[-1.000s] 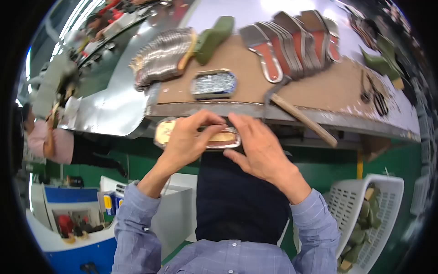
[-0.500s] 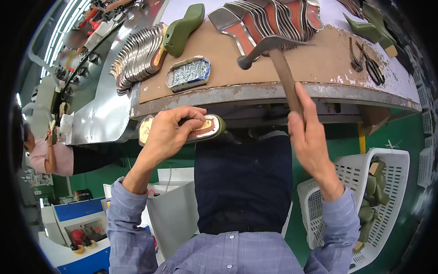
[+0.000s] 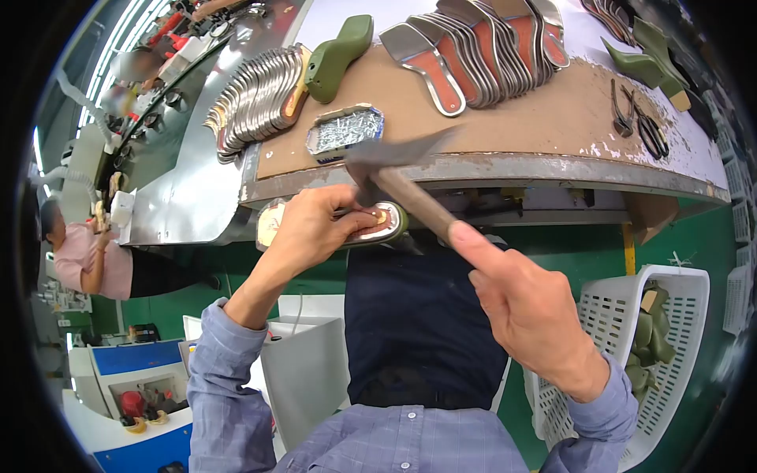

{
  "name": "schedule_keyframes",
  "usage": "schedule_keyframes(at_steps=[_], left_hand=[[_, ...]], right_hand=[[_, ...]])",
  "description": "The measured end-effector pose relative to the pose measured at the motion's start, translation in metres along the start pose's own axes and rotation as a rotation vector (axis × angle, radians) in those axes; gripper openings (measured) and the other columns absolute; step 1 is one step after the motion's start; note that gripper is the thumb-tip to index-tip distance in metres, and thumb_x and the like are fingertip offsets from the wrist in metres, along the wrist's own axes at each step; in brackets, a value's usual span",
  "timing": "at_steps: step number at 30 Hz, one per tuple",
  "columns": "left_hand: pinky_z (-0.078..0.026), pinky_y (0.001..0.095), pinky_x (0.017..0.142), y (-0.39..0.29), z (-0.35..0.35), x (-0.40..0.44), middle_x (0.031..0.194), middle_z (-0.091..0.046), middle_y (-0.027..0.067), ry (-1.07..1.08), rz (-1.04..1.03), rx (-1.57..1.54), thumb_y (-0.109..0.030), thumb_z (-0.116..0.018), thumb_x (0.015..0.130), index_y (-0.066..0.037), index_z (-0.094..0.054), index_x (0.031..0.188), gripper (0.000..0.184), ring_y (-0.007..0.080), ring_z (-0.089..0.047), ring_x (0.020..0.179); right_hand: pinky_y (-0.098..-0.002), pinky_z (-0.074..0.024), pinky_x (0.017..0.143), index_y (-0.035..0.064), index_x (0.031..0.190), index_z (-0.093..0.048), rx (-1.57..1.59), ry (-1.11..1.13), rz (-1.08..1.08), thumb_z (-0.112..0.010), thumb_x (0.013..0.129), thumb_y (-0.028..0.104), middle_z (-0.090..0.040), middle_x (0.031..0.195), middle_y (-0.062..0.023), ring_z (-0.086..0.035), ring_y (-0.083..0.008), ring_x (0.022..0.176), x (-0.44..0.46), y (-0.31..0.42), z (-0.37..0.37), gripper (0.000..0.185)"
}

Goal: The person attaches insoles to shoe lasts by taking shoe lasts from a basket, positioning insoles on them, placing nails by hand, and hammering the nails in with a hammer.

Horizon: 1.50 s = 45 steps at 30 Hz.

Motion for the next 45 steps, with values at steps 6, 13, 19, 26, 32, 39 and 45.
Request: schedule_keyframes(at_steps=[6, 13, 19, 26, 32, 39, 45], left_hand=[[-0.045, 0.038, 0.092, -0.021, 0.02, -0.018, 0.106, -0.068, 0.0066, -0.107, -0.266, 0.294, -0.037, -0.076, 0.076, -0.011, -0.064, 0.114, 0.048, 0.0269, -0.064, 0.103], [-0.04, 0.0377, 0.082, -0.02, 0.003, -0.025, 0.104, -0.061, 0.0045, -0.068, -0.473, 0.414, -0.039, -0.073, 0.075, -0.013, -0.061, 0.116, 0.05, 0.0244, -0.061, 0.091], [-0.039, 0.0381, 0.081, -0.018, 0.001, -0.023, 0.093, -0.058, 0.0069, -0.046, -0.406, 0.433, -0.037, -0.073, 0.074, -0.012, -0.061, 0.116, 0.05, 0.0256, -0.06, 0.087], [-0.04, 0.0395, 0.082, -0.014, 0.003, -0.027, 0.094, -0.061, 0.0063, -0.106, -0.398, 0.374, -0.035, -0.077, 0.071, -0.011, -0.062, 0.111, 0.049, 0.0257, -0.06, 0.09], [-0.04, 0.0373, 0.082, -0.016, 0.005, -0.029, 0.098, -0.063, 0.0055, -0.128, -0.41, 0.371, -0.037, -0.077, 0.071, -0.01, -0.061, 0.113, 0.052, 0.0262, -0.061, 0.092], [-0.038, 0.0374, 0.079, -0.013, 0.002, -0.031, 0.093, -0.057, 0.0065, -0.116, -0.418, 0.398, -0.038, -0.074, 0.075, -0.009, -0.06, 0.113, 0.05, 0.026, -0.057, 0.089], [-0.039, 0.038, 0.079, -0.015, 0.002, -0.032, 0.093, -0.056, 0.0077, -0.128, -0.462, 0.389, -0.037, -0.074, 0.075, -0.009, -0.06, 0.109, 0.047, 0.0271, -0.057, 0.088]], right_hand=[[-0.0307, -0.0512, 0.06, 0.0083, 0.14, -0.043, 0.17, -0.108, -0.184, -0.051, 0.095, 0.0, -0.069, 0.097, -0.0125, -0.066, -0.0217, 0.07, -0.023, -0.033, 0.006, 0.047], [-0.0214, -0.0439, 0.056, 0.01, 0.144, -0.036, 0.601, -0.11, -0.593, -0.048, 0.098, 0.003, -0.06, 0.084, -0.0043, -0.048, -0.007, 0.06, -0.058, -0.078, -0.008, 0.049], [-0.0284, -0.0503, 0.084, 0.0022, 0.136, -0.045, 0.306, -0.09, -0.378, -0.054, 0.092, -0.004, -0.06, 0.128, -0.015, -0.065, -0.022, 0.104, -0.046, -0.052, 0.006, 0.045], [-0.0293, -0.0511, 0.083, 0.0015, 0.131, -0.053, 0.132, -0.112, -0.103, -0.059, 0.088, -0.006, -0.064, 0.121, -0.0161, -0.067, -0.0251, 0.1, -0.023, -0.011, 0.027, 0.044], [-0.0336, -0.0456, 0.099, -0.0053, 0.128, -0.048, 0.338, -0.443, 0.151, -0.057, 0.09, -0.003, -0.059, 0.124, -0.0248, -0.06, -0.0314, 0.116, -0.03, 0.002, 0.055, 0.039], [-0.0351, -0.05, 0.09, -0.0005, 0.128, -0.054, 0.045, 0.035, -0.104, -0.056, 0.09, -0.003, -0.06, 0.123, -0.0225, -0.063, -0.031, 0.108, -0.003, -0.002, 0.009, 0.038], [-0.0355, -0.0436, 0.046, 0.011, 0.137, -0.046, -0.059, 0.018, 0.088, -0.061, 0.085, -0.001, -0.053, 0.069, -0.0083, -0.057, -0.022, 0.056, -0.015, -0.004, -0.025, 0.056]])
Point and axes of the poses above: each hand's wrist, its own x-axis towards the middle knuckle, its own z-axis out of the back of the hand, y = z × x, the point moved 10 cm from there along x, towards the middle knuckle
